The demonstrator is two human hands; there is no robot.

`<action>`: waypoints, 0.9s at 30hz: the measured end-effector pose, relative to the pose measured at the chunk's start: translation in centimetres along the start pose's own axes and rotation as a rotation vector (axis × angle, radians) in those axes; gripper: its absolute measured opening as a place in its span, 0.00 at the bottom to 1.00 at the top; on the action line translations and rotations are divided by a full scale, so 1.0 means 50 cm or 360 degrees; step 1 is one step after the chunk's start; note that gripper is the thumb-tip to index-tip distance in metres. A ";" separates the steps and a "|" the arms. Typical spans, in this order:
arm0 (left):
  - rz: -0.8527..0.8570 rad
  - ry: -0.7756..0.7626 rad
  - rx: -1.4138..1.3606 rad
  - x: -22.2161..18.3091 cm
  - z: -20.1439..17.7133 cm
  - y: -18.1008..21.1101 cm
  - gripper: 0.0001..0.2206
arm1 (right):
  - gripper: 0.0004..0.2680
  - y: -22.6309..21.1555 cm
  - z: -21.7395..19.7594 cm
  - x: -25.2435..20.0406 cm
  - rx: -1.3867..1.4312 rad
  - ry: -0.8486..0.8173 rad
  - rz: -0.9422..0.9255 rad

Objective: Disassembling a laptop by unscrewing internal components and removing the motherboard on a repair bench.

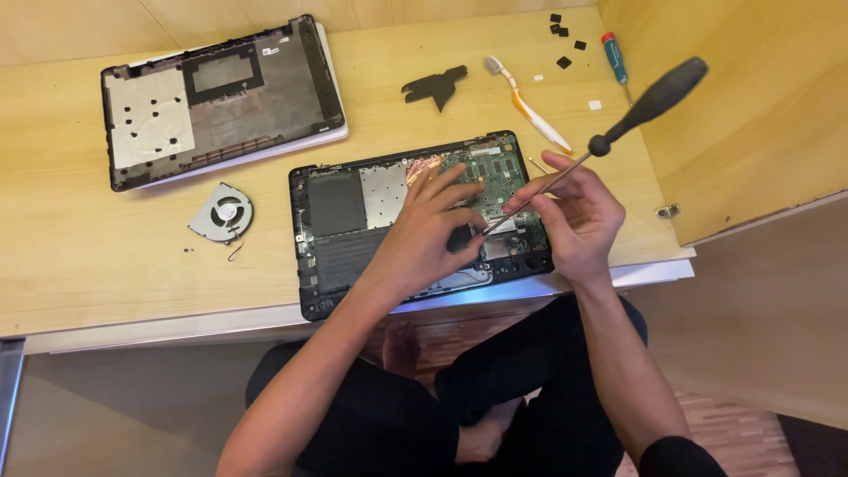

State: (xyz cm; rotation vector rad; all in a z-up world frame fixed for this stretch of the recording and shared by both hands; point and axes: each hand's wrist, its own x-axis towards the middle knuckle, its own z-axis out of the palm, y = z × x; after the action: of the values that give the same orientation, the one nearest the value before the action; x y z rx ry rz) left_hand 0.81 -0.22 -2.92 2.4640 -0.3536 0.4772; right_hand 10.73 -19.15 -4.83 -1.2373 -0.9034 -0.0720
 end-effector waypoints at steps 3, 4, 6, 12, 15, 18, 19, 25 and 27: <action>-0.0063 -0.0072 -0.0032 -0.001 0.006 -0.009 0.07 | 0.15 0.012 -0.009 -0.014 0.0079 0.0131 0.0016; -0.0038 -0.0057 0.0007 -0.001 0.010 -0.011 0.06 | 0.15 0.013 -0.010 -0.016 0.0074 0.0158 0.0013; -0.0021 -0.0046 0.0046 -0.004 0.017 -0.015 0.05 | 0.15 0.013 -0.008 -0.020 0.0074 0.0183 0.0015; 0.0037 0.0147 0.0106 -0.010 0.013 -0.018 0.05 | 0.14 0.001 -0.006 -0.027 0.0032 0.0285 -0.0040; 0.0024 0.0319 -0.0052 -0.020 -0.066 -0.003 0.04 | 0.13 -0.025 0.005 -0.030 -0.0195 0.0396 -0.0090; -0.0019 0.0594 0.0070 -0.063 -0.203 -0.008 0.04 | 0.10 -0.020 -0.002 -0.033 -0.0276 0.0442 -0.0034; -0.0060 0.0863 0.0191 -0.094 -0.253 -0.016 0.04 | 0.09 -0.020 -0.003 -0.032 -0.0312 0.0446 -0.0011; -0.0794 0.1397 0.1004 -0.359 -0.330 -0.152 0.06 | 0.08 -0.023 0.010 -0.043 -0.0365 0.0425 0.0028; -0.1042 0.1393 0.1078 -0.403 -0.315 -0.176 0.07 | 0.08 -0.023 0.011 -0.047 -0.0372 0.0429 0.0035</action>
State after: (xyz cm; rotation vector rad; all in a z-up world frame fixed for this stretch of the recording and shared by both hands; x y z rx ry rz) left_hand -18.23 19.01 -3.79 2.4408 1.0786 1.4367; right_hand 8.29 -20.10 -5.35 -1.4146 -0.6593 -0.3271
